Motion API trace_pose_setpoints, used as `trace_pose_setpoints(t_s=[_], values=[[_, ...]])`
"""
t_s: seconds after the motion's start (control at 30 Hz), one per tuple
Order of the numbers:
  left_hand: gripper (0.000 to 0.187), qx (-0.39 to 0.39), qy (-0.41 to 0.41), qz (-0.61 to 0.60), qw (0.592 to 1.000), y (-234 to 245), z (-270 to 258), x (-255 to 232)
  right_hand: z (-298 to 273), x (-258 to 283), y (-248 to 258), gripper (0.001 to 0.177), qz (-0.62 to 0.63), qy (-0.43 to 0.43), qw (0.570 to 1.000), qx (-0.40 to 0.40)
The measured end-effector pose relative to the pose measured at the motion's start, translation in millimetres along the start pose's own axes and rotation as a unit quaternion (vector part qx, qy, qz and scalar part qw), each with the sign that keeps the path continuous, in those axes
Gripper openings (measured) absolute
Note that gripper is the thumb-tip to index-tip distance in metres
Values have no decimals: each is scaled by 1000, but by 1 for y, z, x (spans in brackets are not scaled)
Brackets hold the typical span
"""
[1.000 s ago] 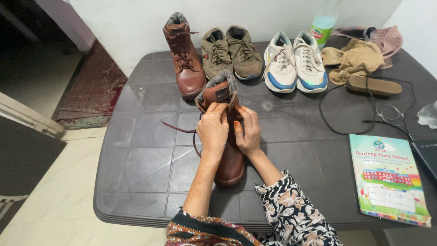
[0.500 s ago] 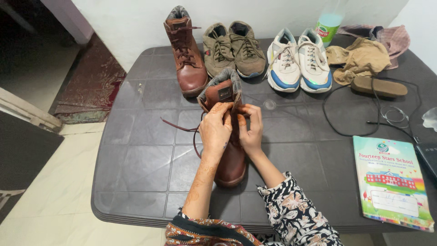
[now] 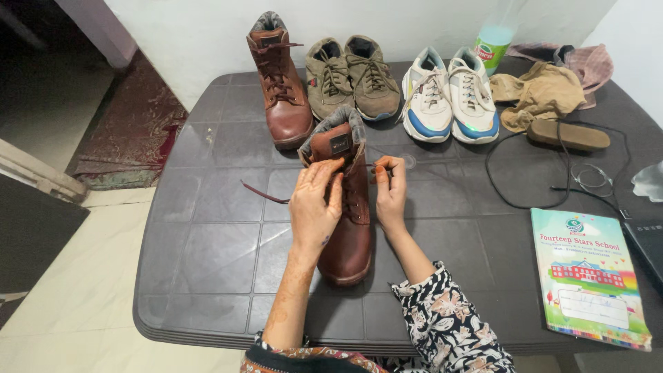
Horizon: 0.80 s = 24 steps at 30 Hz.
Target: The person re-laces a brown leather boot by threading the laces through the eyelets from bottom to top and tying a knot at the top. The hands manipulate the laces and eyelets directly without tools.
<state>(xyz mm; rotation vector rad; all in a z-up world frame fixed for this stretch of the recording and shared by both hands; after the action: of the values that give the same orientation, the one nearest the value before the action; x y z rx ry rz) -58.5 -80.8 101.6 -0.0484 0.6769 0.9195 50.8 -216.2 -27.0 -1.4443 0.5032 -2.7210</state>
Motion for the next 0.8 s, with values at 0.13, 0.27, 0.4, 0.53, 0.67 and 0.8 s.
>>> trace_pose_setpoints(t_s=[0.13, 0.27, 0.4, 0.53, 0.67, 0.8], values=[[14, -62, 2, -23, 998, 25, -1, 24, 11, -16, 14, 9, 25, -24, 999, -9], [10, -125, 51, -19, 991, 32, 2, 79, 25, -34, 33, 10, 30, -32, 998, -40], [11, -115, 75, -27, 990, 16, 0, 136, 40, -49, 56, 12, 48, -57, 991, -112], [12, -79, 23, 42, 996, -1, -18, 164, 53, -58, 81, 12, 91, -75, 979, -164], [13, -94, 23, 28, 995, -4, -25, 170, 63, -63, 107, 12, 107, -72, 969, -211], [13, -56, -4, 10, 998, -3, -27, 158, 75, -66, 136, 10, 122, -58, 954, -267]])
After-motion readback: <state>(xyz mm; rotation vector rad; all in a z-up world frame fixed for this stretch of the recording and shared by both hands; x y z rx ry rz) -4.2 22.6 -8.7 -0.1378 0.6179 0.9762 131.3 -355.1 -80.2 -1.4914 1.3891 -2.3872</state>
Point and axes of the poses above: each hand's wrist, its own z-axis towards the middle knuckle, its own y-axis out of the back of the hand, x = y × z, the point moved 1 cm from there along z, towards the middle knuckle, and after that the axes turned 12 degrees about -x, right-handed, at the moved point
